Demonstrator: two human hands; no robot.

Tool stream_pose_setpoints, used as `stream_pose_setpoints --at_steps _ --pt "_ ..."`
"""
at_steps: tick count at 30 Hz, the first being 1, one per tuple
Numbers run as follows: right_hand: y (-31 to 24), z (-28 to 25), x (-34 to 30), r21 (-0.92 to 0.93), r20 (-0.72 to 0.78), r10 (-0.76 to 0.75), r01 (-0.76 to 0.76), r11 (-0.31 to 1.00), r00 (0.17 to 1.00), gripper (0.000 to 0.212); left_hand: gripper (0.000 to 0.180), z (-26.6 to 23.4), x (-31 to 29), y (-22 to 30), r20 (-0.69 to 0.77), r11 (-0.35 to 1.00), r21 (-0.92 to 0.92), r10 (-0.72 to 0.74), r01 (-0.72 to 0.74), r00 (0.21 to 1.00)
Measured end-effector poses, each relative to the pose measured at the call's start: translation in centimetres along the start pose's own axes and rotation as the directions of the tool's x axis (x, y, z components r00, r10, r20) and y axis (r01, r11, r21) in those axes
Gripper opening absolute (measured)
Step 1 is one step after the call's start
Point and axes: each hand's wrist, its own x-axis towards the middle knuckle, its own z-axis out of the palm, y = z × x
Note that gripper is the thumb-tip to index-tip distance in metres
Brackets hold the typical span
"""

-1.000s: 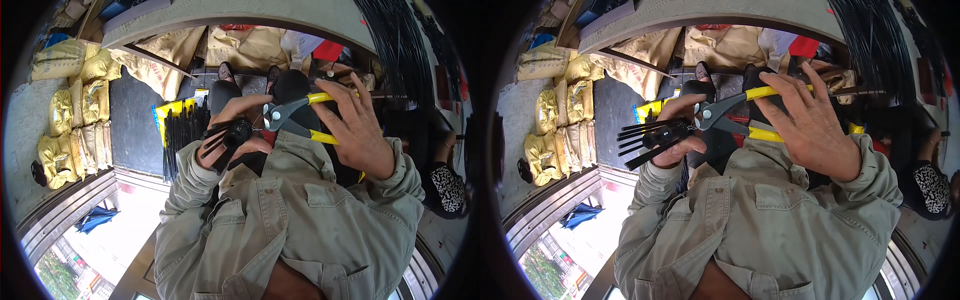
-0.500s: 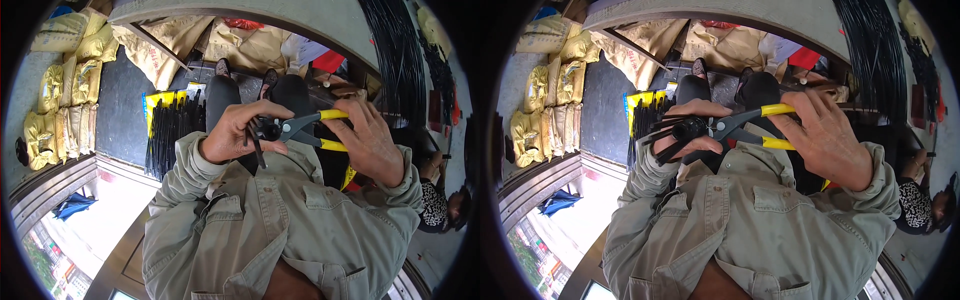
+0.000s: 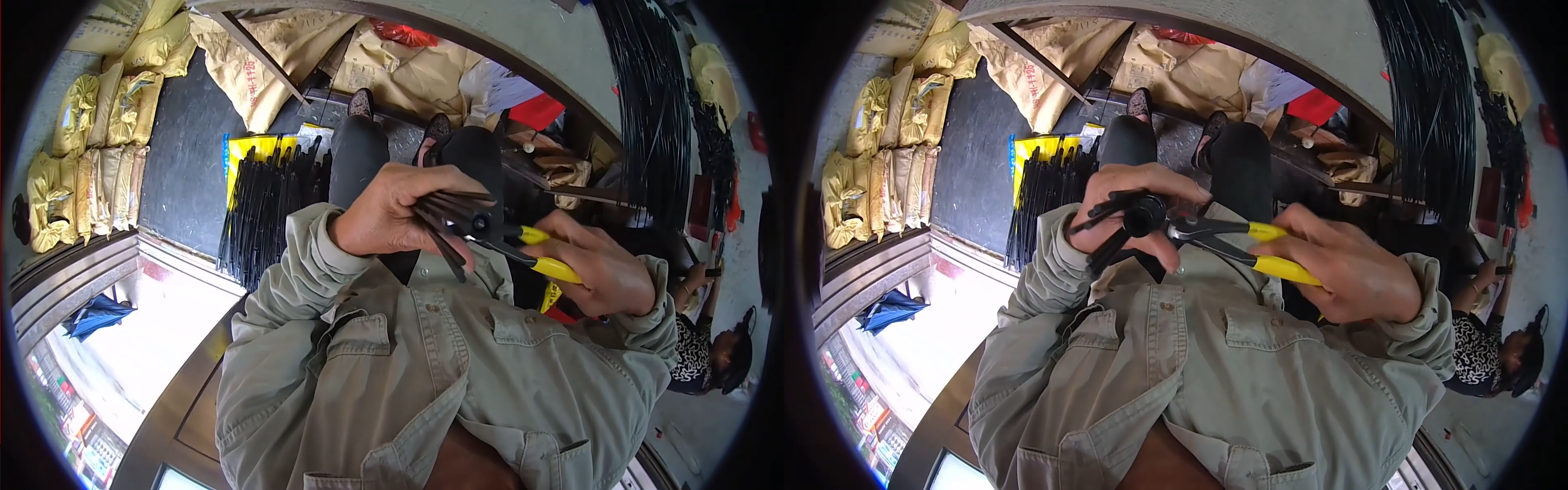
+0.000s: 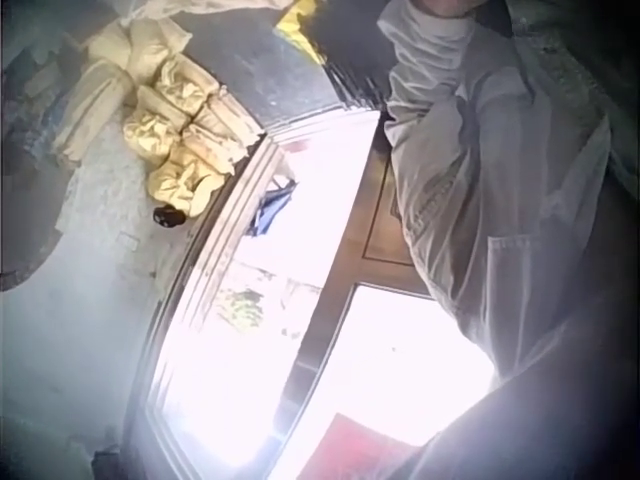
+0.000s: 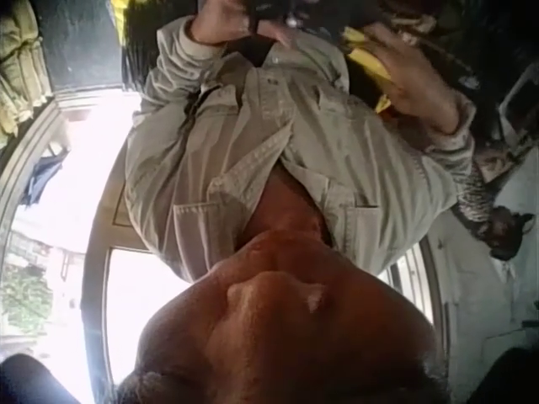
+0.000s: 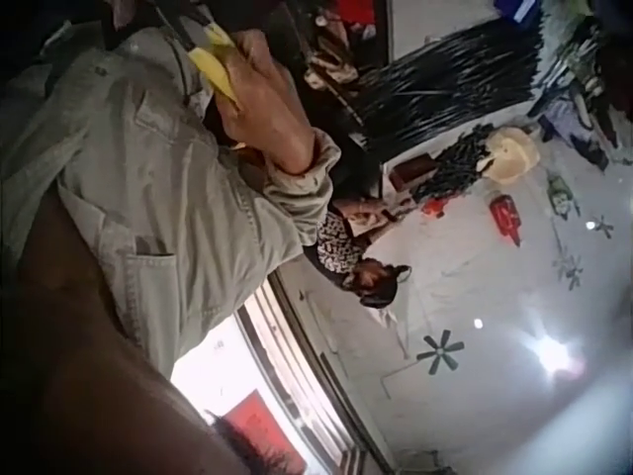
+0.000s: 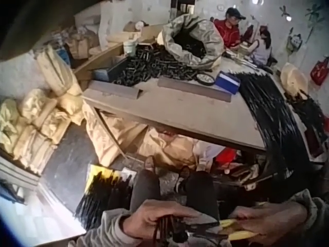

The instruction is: The recorder bundles wires together and attaches them to a plastic base using pliers and a hammer for manual assembly.

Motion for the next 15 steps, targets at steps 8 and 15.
stream_pose_setpoints --at_steps 8,15 --pt "3.9 5.4 0.5 0.94 0.297 -0.275 -0.23 0.25 0.914 0.027 0.063 -0.8 0.5 -0.2 -0.051 0.968 -0.252 -0.03 0.016 0.998" --pt "4.2 9.4 2.6 0.973 0.066 -0.432 -0.155 -0.173 0.9 0.042 0.057 -2.1 0.9 -0.2 0.113 0.931 -0.334 -0.116 0.148 0.987"
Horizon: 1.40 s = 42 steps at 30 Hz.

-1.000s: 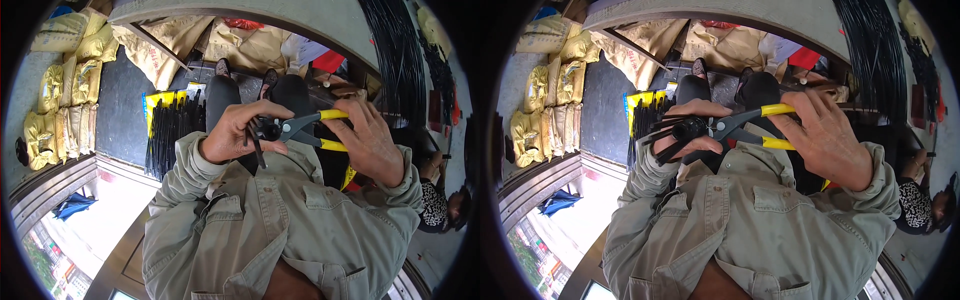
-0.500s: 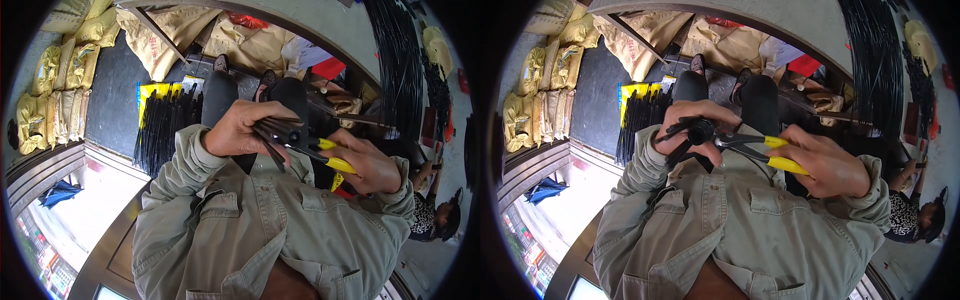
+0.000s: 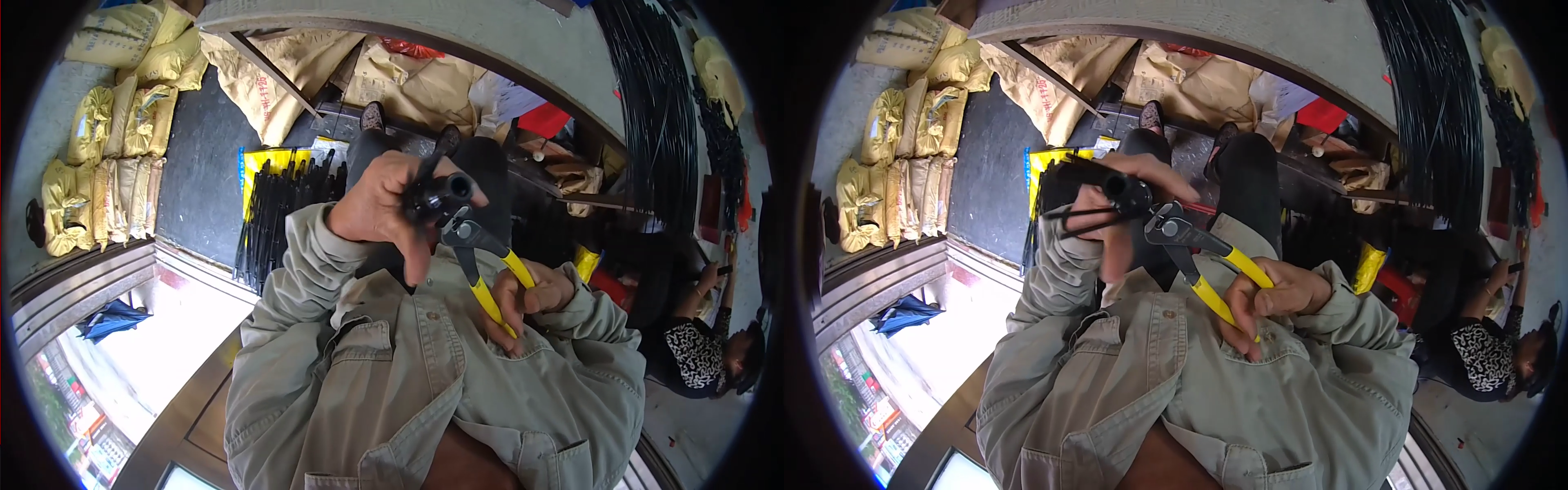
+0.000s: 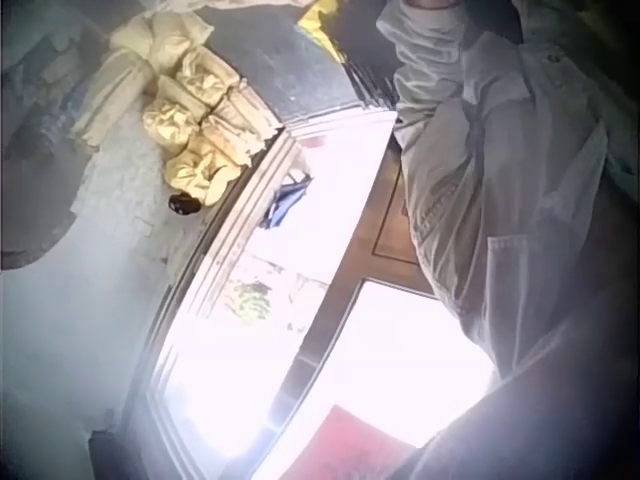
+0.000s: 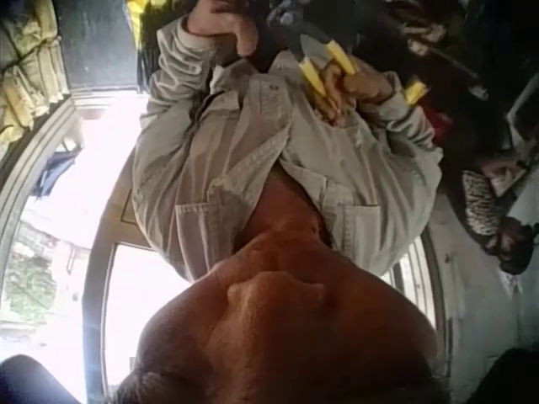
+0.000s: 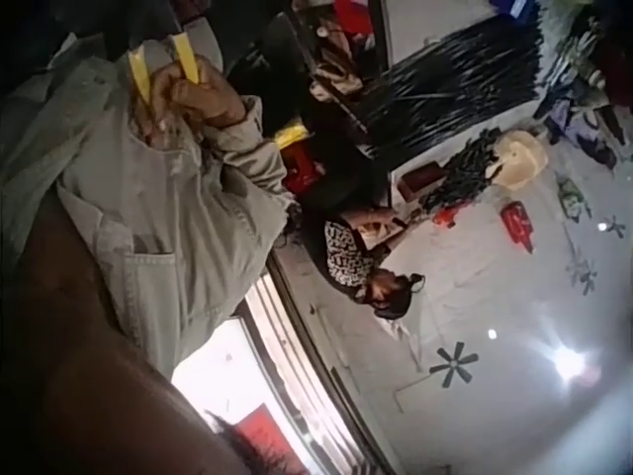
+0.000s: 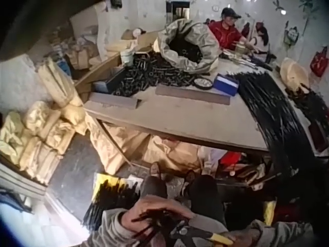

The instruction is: The recorder bundles wires together and attaches them to a plastic base using pliers and a hammer for manual assembly.

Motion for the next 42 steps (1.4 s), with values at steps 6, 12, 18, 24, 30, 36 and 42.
stream_pose_setpoints --at_steps 6,12,18,24,30,36,42 --pt "-2.6 0.5 -0.3 -0.167 -0.116 -0.005 -0.014 0.986 0.993 0.038 0.053 -0.1 0.2 0.3 0.114 0.957 0.231 0.151 -0.175 0.982" --pt "-4.6 3.0 -1.6 -0.685 -0.328 -0.221 -0.071 0.725 0.918 0.037 0.058 1.3 0.4 0.6 -0.07 0.909 0.393 0.18 -0.139 0.981" --pt "-4.9 4.5 -2.6 -0.91 -0.412 -0.44 -0.331 0.252 0.798 0.038 0.063 2.5 0.5 0.0 -0.217 0.983 0.168 0.115 -0.079 0.969" --pt "-5.7 3.5 -3.2 -0.34 -0.452 0.183 -0.358 0.87 0.873 0.038 0.072 2.8 1.7 -0.7 -0.258 0.978 0.146 0.184 -0.15 0.948" --pt "-1.2 1.4 -0.5 -0.099 -0.179 0.073 -0.092 0.991 0.981 0.039 0.08 2.8 2.5 -0.9 -0.335 0.984 0.149 0.147 -0.101 0.931" --pt "0.2 1.0 1.9 -0.108 -0.09 -0.074 0.064 0.992 0.993 0.036 0.111 2.5 2.5 -1.2 -0.435 0.952 0.293 0.05 0.089 0.899" --pt "0.9 0.7 2.7 -0.088 -0.103 -0.126 0.117 0.989 0.987 0.04 0.109 2.2 2.0 -2.4 -0.477 0.961 0.273 0.089 0.052 0.874"
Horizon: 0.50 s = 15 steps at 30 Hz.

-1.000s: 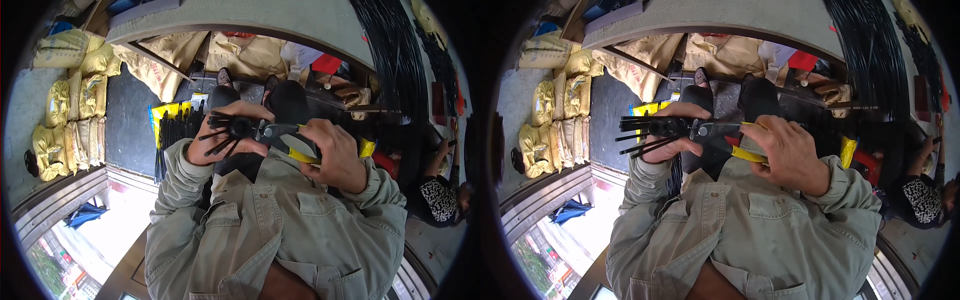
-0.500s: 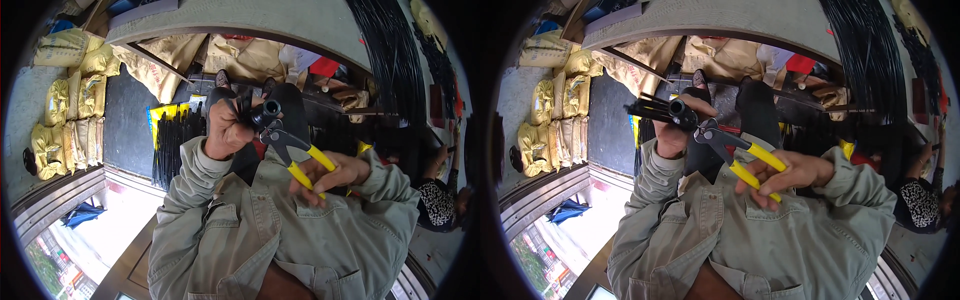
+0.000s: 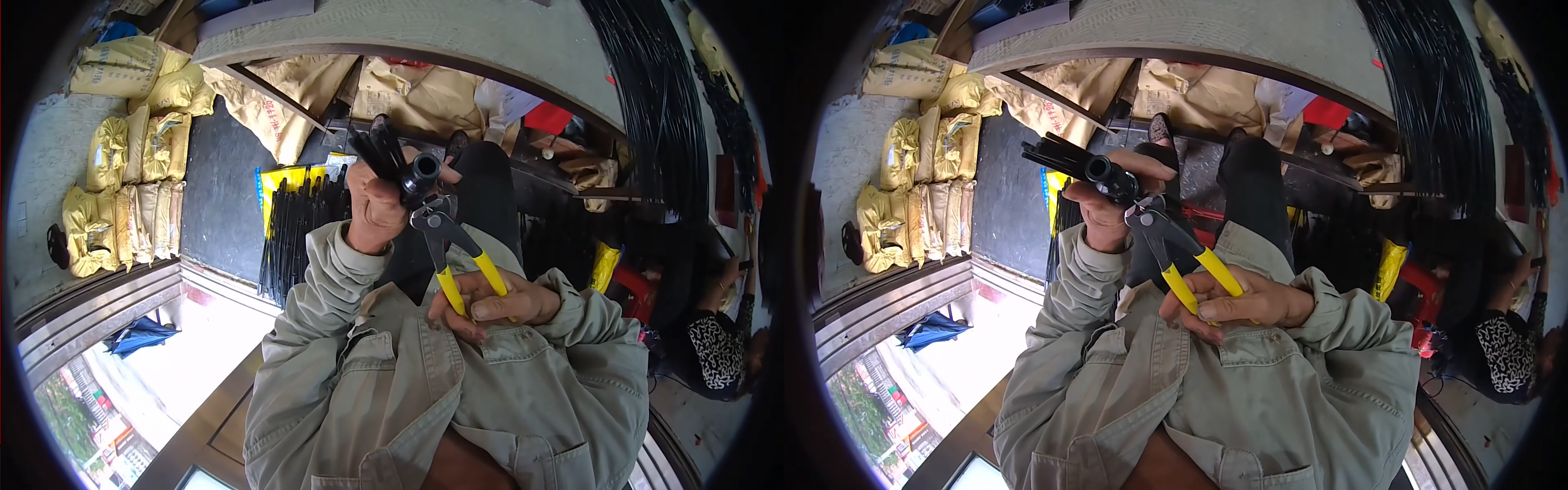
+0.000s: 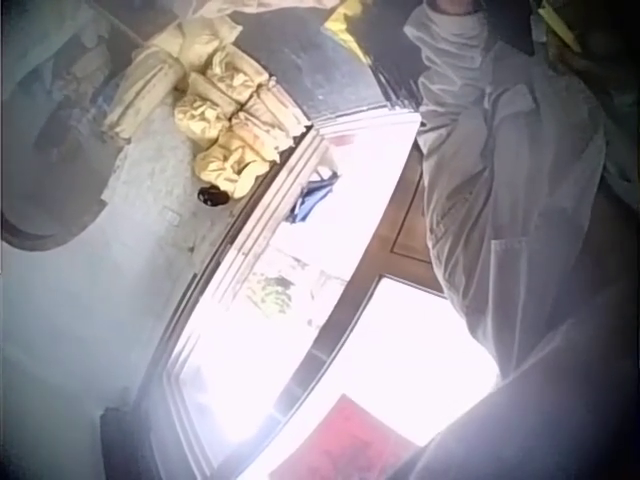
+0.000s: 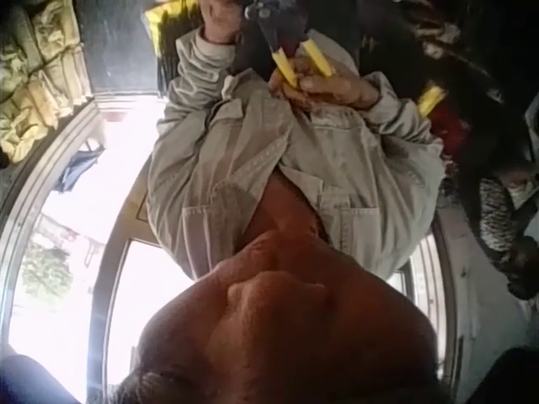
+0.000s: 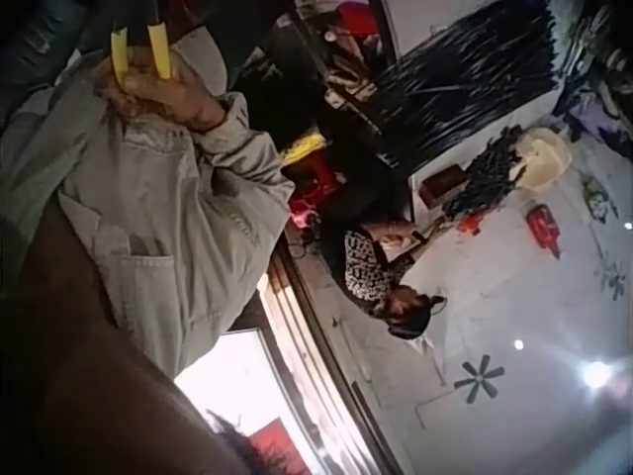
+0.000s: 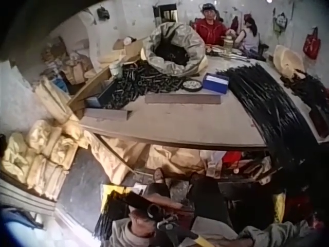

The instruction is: The recorder bundles wires together and attaches them to a plastic base using pliers and a hammer for manual assembly.

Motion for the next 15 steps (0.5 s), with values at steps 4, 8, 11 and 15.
stream_pose_setpoints --at_steps 4,8,11,15 --pt "0.1 -0.2 -0.1 -0.07 -0.035 0.032 -0.034 0.997 0.999 0.041 0.108 0.3 0.1 0.3 -0.043 1.0 0.003 0.005 -0.004 0.999" --pt "-0.3 0.2 0.0 -0.105 -0.132 0.017 -0.031 0.994 0.991 0.037 0.103 -0.1 0.0 1.0 -0.057 0.998 0.06 -0.001 0.005 0.998" --pt "-0.5 0.4 0.6 -0.394 -0.331 -0.326 0.184 0.901 0.886 0.034 0.094 -1.2 -0.1 1.0 0.014 0.997 -0.05 0.062 -0.061 0.998" --pt "-2.2 -3.0 0.3 -0.998 -0.014 -0.865 -0.061 -0.02 0.501 0.034 0.065 -2.0 -0.5 1.2 0.093 0.967 -0.087 0.249 -0.241 0.964"
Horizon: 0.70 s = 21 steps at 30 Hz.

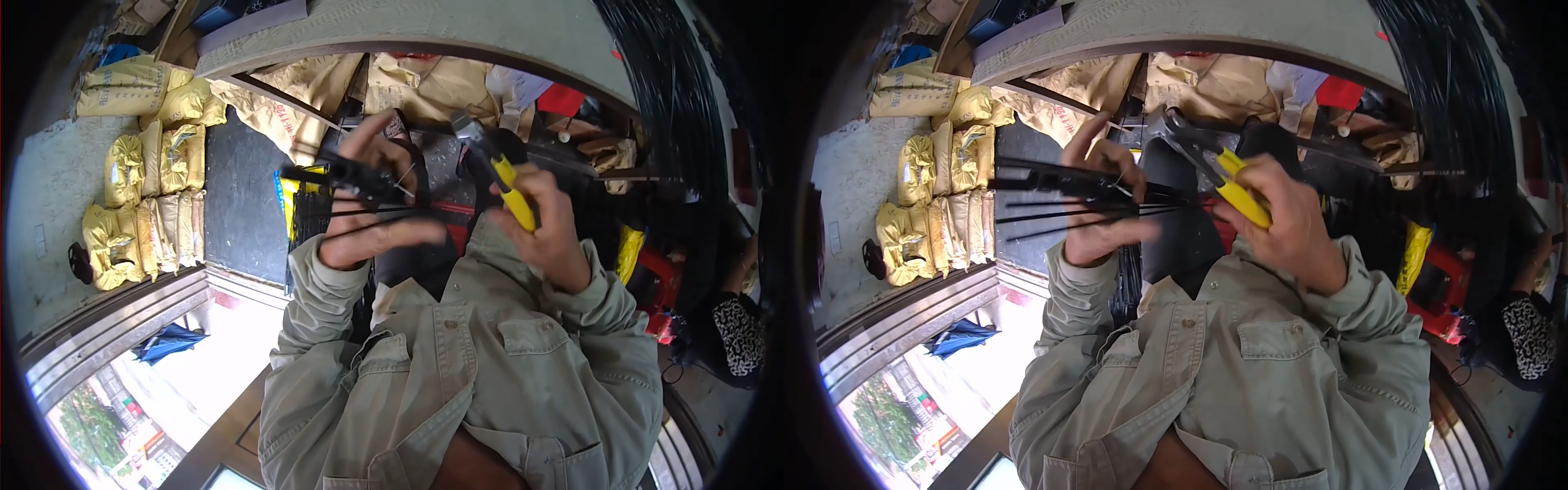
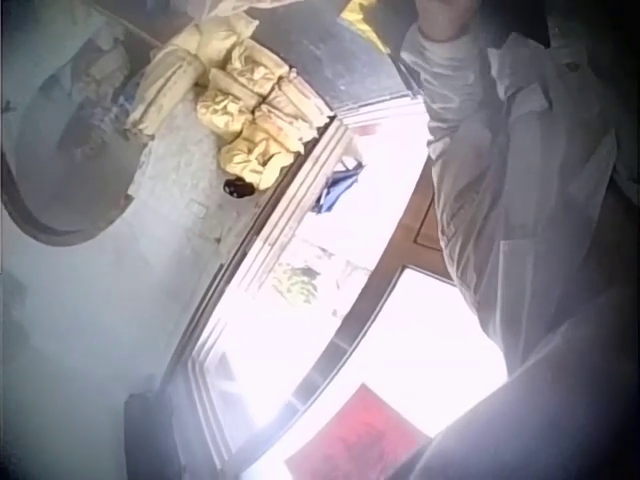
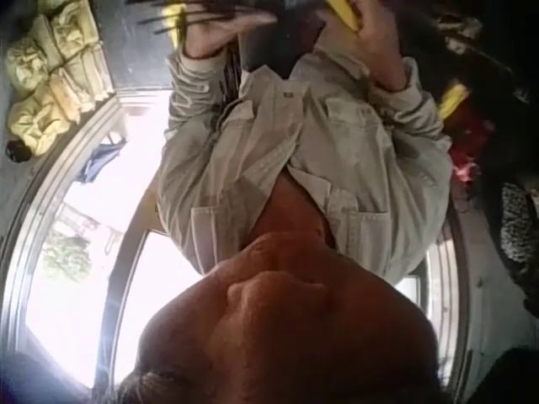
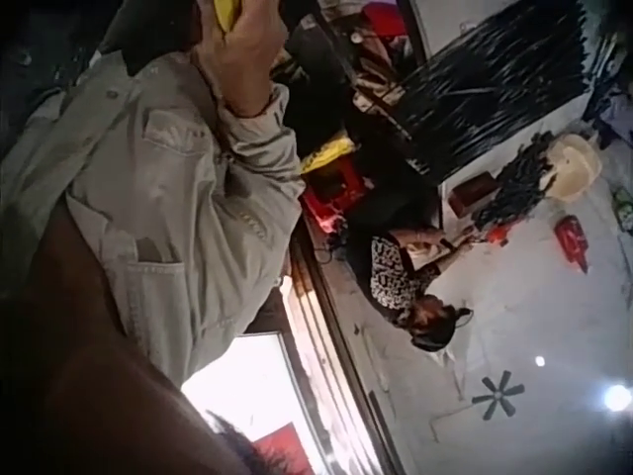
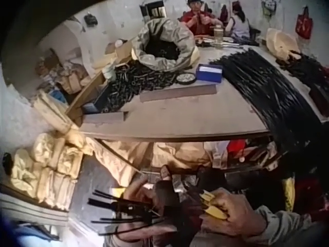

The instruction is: The recorder bundles wires together and attaches them to a plastic base using pliers and a hammer for manual assembly.

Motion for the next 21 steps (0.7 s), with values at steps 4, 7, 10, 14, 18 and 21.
stream_pose_setpoints --at_steps 4,7,10,14,18,21 --pt "-0.1 -0.9 2.7 -0.54 0.151 -0.28 0.317 0.78 0.948 0.03 0.08 -0.9 -1.4 1.2 -0.05 0.978 0.177 -0.1 0.107 0.994" --pt "-0.4 -0.6 4.7 -0.803 0.109 -0.436 0.337 0.491 0.893 0.028 0.078 -0.9 -1.5 1.9 -0.086 0.95 0.297 -0.069 0.091 0.994" --pt "0.7 0.3 6.0 -0.887 0.089 -0.617 0.344 0.308 0.782 0.029 0.079 -0.7 -1.7 2.6 -0.066 0.932 0.328 -0.142 0.156 0.988" --pt "0.5 0.2 6.4 -0.934 0.159 -0.705 0.337 0.12 0.692 0.03 0.079 -0.5 -1.9 2.8 -0.102 0.928 0.324 -0.157 0.182 0.982" --pt "0.5 0.4 6.5 -0.94 0.192 -0.729 0.336 0.056 0.657 0.031 0.079 -0.1 -1.9 3.0 -0.148 0.931 0.31 -0.15 0.19 0.978" --pt "0.1 0.4 6.4 -0.931 0.202 -0.708 0.357 0.076 0.677 0.031 0.08 0.6 -1.8 3.4 -0.207 0.927 0.298 -0.17 0.228 0.964"
